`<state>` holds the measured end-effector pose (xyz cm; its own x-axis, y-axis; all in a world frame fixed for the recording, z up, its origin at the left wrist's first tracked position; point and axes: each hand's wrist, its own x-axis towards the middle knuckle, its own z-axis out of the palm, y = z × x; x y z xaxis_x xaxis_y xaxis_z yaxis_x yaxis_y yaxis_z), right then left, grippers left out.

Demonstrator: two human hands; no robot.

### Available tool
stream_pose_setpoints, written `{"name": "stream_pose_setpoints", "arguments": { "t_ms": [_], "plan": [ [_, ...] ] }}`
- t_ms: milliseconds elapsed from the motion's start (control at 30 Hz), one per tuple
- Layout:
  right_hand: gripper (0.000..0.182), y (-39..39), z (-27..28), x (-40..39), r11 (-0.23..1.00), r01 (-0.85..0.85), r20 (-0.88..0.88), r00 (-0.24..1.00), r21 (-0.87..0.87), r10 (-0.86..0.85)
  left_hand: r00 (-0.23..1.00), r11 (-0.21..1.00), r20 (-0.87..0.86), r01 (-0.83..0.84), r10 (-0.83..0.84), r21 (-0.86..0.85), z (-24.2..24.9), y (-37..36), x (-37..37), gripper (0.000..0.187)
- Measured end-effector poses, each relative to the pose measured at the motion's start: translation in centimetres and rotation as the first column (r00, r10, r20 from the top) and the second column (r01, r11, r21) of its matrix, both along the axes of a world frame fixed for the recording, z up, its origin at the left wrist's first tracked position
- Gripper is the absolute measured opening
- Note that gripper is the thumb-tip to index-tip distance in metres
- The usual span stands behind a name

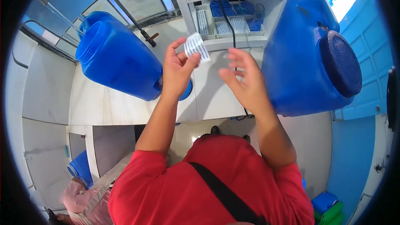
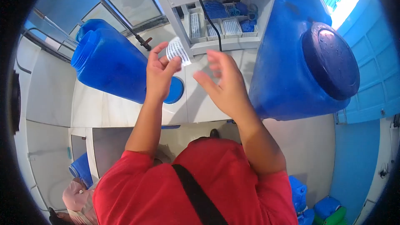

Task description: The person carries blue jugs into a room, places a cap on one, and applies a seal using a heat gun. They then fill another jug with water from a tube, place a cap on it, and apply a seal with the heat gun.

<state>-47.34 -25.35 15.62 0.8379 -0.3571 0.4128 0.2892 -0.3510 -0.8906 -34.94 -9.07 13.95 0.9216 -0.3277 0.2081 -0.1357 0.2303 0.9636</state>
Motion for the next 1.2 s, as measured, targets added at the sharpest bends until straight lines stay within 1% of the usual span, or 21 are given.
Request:
{"name": "stream_pose_setpoints", "arguments": {
  "t_ms": [33, 100, 133, 200, 300, 367, 400, 467, 533, 600, 667, 700, 733, 800, 833, 900, 967, 1000, 1067, 1133, 1200],
  "plan": [
    [0.042, 0.3, 0.1, 1.2, 1.000, 0.006, -0.008, 1.000, -0.003, -0.006, 0.995, 0.995, -0.005, 0.096, -0.096, 0.008, 0.8, 0.0, -1.2, 0.058],
    [0.031, 0.6, 0.1, 3.4, 0.964, -0.178, -0.086, 0.976, 0.196, 0.198, 0.996, 0.996, 0.019, 0.091, -0.092, 0.021, 2.0, -0.3, -2.7, 0.062],
    [0.031, 0.6, 0.1, 4.0, 0.964, -0.180, -0.090, 0.976, 0.194, 0.200, 0.996, 0.996, 0.041, 0.082, -0.084, 0.043, 2.2, -0.3, -3.0, 0.067],
    [0.021, 1.0, 0.0, 4.9, 0.771, -0.300, -0.079, 0.908, 0.561, 0.411, 0.997, 0.998, 0.030, 0.070, -0.070, -0.003, 1.7, 0.2, -2.7, 0.069],
    [0.015, 1.8, -1.0, 6.1, 0.848, -0.237, -0.092, 0.945, 0.473, 0.315, 0.998, 0.993, 0.034, 0.044, -0.048, 0.113, 1.6, 1.7, -2.2, 0.065],
    [0.016, 2.2, -1.1, 6.5, 0.869, -0.219, -0.111, 0.949, 0.444, 0.296, 0.956, 0.996, -0.284, 0.052, -0.069, -0.067, 1.9, 2.5, -2.0, 0.056],
    [0.016, 2.4, -1.1, 6.7, 0.889, -0.194, -0.124, 0.956, 0.415, 0.267, 0.957, 0.997, -0.284, 0.044, -0.062, -0.069, 1.3, 2.8, -1.7, 0.056],
    [0.017, 3.2, -1.6, 6.9, 0.833, -0.270, -0.028, 0.946, 0.483, 0.323, 0.989, 0.982, 0.063, -0.140, 0.133, 0.129, -1.1, 3.3, -0.7, 0.040],
    [0.018, 3.6, -2.3, 7.5, 0.772, -0.341, 0.076, 0.930, 0.537, 0.358, 0.984, 0.987, 0.114, -0.143, 0.134, 0.075, -2.8, 3.8, 0.0, 0.031],
    [0.021, 3.4, -3.4, 8.3, 0.741, -0.392, -0.017, 0.879, 0.546, 0.477, 0.977, 0.991, 0.168, -0.132, 0.127, 0.017, -2.6, 4.2, 0.0, 0.024],
    [0.025, 3.8, -4.2, 9.0, 0.767, -0.369, -0.091, 0.872, 0.525, 0.482, 0.954, 0.998, -0.298, -0.022, 0.039, 0.058, -1.0, 5.0, -0.5, 0.025],
    [0.030, 4.3, -3.7, 9.2, 0.786, -0.351, -0.168, 0.855, 0.508, 0.490, 0.900, 1.000, -0.436, 0.012, -0.005, 0.015, -1.5, 5.7, 0.0, 0.022],
    [0.030, 4.8, -3.1, 9.3, 0.787, -0.354, -0.166, 0.855, 0.505, 0.491, 0.901, 1.000, -0.433, 0.011, -0.005, 0.013, -1.9, 6.1, 0.0, 0.022],
    [0.041, 5.7, -0.8, 9.2, 0.959, -0.282, -0.339, 0.900, 0.025, 0.273, 0.837, 0.990, -0.544, -0.030, -0.049, -0.136, -2.3, 6.8, -0.1, 0.023],
    [0.049, 6.0, 0.5, 9.7, 0.978, -0.184, -0.238, 0.959, -0.101, 0.156, 0.839, 0.990, -0.541, -0.026, -0.053, -0.138, -2.3, 7.0, -0.3, 0.023],
    [0.057, 5.0, 4.3, 12.4, 0.951, 0.040, 0.024, 0.999, -0.306, -0.034, 0.865, 0.991, -0.494, -0.131, 0.094, -0.041, -2.1, 7.2, -0.8, 0.024],
    [0.061, 1.6, 8.7, 18.3, 0.851, 0.304, 0.329, 0.930, -0.429, -0.167, 0.910, 0.998, -0.409, -0.070, 0.066, 0.005, -2.9, 7.6, -1.7, 0.024],
    [0.066, -0.1, 10.9, 21.3, 0.754, 0.455, 0.372, 0.879, -0.473, -0.297, 0.945, 0.998, -0.324, -0.017, 0.035, 0.060, -3.5, 7.9, -2.2, 0.025],
    [0.056, -3.1, 15.0, 26.8, 0.541, 0.514, 0.245, 0.836, -0.665, -0.492, 0.983, 0.979, -0.185, 0.057, -0.021, 0.194, -6.4, 8.7, -2.9, 0.030],
    [0.051, -3.1, 19.0, 27.4, 0.816, 0.162, -0.354, 0.842, -0.556, -0.408, 0.984, 0.959, -0.166, 0.101, -0.058, 0.265, -6.1, 9.0, -4.5, 0.032],
    [0.058, -6.0, 17.0, 32.4, 0.814, 0.110, -0.447, 0.790, -0.571, -0.421, 0.979, 0.955, -0.198, 0.104, -0.049, 0.277, -6.7, 9.7, -5.8, 0.032]
  ]
}}
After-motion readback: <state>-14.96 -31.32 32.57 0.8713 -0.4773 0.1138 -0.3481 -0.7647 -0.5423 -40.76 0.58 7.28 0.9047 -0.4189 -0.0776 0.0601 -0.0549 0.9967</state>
